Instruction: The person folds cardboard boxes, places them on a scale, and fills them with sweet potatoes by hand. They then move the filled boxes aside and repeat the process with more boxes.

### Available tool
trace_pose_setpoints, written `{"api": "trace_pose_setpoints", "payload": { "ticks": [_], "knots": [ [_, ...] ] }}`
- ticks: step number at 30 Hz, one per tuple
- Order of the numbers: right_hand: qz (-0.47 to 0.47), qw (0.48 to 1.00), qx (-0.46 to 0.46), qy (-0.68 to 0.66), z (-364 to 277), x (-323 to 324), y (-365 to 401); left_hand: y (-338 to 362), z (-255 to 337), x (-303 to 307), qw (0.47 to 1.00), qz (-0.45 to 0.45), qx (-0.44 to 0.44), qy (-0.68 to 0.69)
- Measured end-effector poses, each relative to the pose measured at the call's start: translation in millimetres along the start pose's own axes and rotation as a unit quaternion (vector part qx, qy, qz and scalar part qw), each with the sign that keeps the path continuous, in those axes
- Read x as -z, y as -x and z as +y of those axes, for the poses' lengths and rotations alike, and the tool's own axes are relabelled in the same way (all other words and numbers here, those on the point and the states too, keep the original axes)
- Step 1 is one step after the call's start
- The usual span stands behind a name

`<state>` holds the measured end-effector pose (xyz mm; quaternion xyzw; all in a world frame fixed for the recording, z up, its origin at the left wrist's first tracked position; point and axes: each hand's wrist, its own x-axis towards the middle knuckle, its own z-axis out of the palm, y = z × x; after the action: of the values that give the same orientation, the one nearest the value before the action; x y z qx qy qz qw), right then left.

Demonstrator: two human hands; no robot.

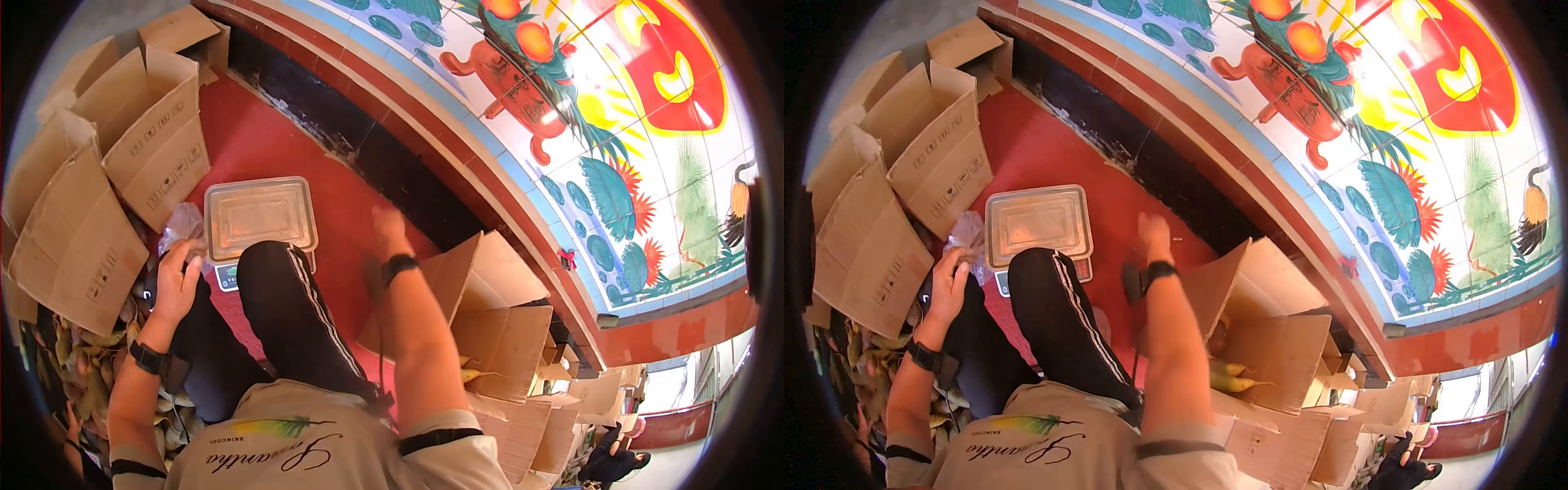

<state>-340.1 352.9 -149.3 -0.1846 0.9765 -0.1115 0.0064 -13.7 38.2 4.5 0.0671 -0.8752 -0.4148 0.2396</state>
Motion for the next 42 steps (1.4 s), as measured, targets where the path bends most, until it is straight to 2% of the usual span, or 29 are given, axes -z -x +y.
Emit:
{"api": "trace_pose_setpoints", "payload": {
  "ticks": [1,2,3,4,5,6,8,9,10,11,12,13,15,18,25,27,30,39,40,42],
  "knots": [
    [-0.046,0.998,-0.004,0.032,-14.4,3.4,34.3,1.4,-1.4,1.4,1.000,0.004,-0.007,-0.002],
    [-0.083,0.994,-0.060,-0.029,17.3,-52.9,46.7,1.8,0.9,3.5,1.000,0.006,-0.008,0.009],
    [-0.078,0.982,-0.151,-0.077,17.4,-63.5,74.2,3.0,2.3,6.1,1.000,0.004,-0.009,0.010],
    [-0.131,0.987,-0.094,-0.008,39.4,-92.9,96.5,3.3,3.0,7.6,1.000,0.007,-0.022,-0.003],
    [-0.166,0.953,-0.238,-0.085,53.9,-115.8,117.7,4.9,3.8,7.0,0.999,0.007,-0.035,-0.014],
    [-0.212,0.939,-0.264,-0.062,62.2,-117.2,139.7,7.2,-0.1,7.2,0.999,0.003,-0.030,-0.020],
    [-0.129,0.908,-0.371,-0.149,96.1,-164.8,186.6,6.9,-0.5,8.8,0.999,-0.008,-0.036,-0.032],
    [-0.128,0.905,-0.377,-0.149,89.8,-153.6,195.4,6.8,-0.1,8.9,0.998,-0.012,-0.038,-0.049],
    [-0.180,0.958,-0.223,0.015,83.1,-141.5,205.9,6.4,-0.5,7.4,0.997,-0.013,-0.041,-0.059],
    [-0.225,0.956,-0.056,0.178,80.7,-133.6,213.8,5.4,-0.2,6.5,0.997,-0.017,-0.043,-0.056],
    [-0.215,0.957,-0.123,0.155,77.5,-143.7,215.3,4.8,0.7,6.2,0.997,-0.029,-0.041,-0.066],
    [-0.215,0.956,-0.129,0.154,75.1,-151.6,223.0,3.4,1.0,5.6,0.995,-0.040,-0.041,-0.077],
    [-0.065,0.961,-0.270,0.003,64.9,-145.4,223.5,2.0,-0.5,2.8,0.995,-0.039,-0.047,-0.073],
    [-0.085,0.962,-0.260,-0.005,49.3,-114.5,224.4,2.6,-0.1,-0.1,0.995,-0.034,-0.031,-0.085],
    [-0.071,0.960,-0.268,-0.031,67.0,-98.1,225.2,-8.7,2.8,-4.7,0.990,-0.066,-0.046,-0.112],
    [-0.114,0.963,-0.242,-0.024,77.5,-87.9,237.8,-10.5,6.1,-6.3,0.989,-0.070,-0.044,-0.121],
    [-0.115,0.954,-0.275,-0.028,86.6,-64.1,245.0,-12.9,6.7,-10.6,0.988,-0.062,-0.055,-0.129],
    [-0.150,0.958,-0.157,0.189,228.6,-97.1,268.1,-12.2,11.5,-15.7,0.980,-0.069,-0.067,-0.174],
    [-0.154,0.958,-0.154,0.189,243.5,-89.3,271.5,-11.3,11.4,-16.0,0.978,-0.073,-0.069,-0.181],
    [-0.103,0.959,-0.198,0.177,261.0,-69.0,270.2,-10.2,10.7,-16.9,0.979,-0.068,-0.063,-0.183]
  ]
}}
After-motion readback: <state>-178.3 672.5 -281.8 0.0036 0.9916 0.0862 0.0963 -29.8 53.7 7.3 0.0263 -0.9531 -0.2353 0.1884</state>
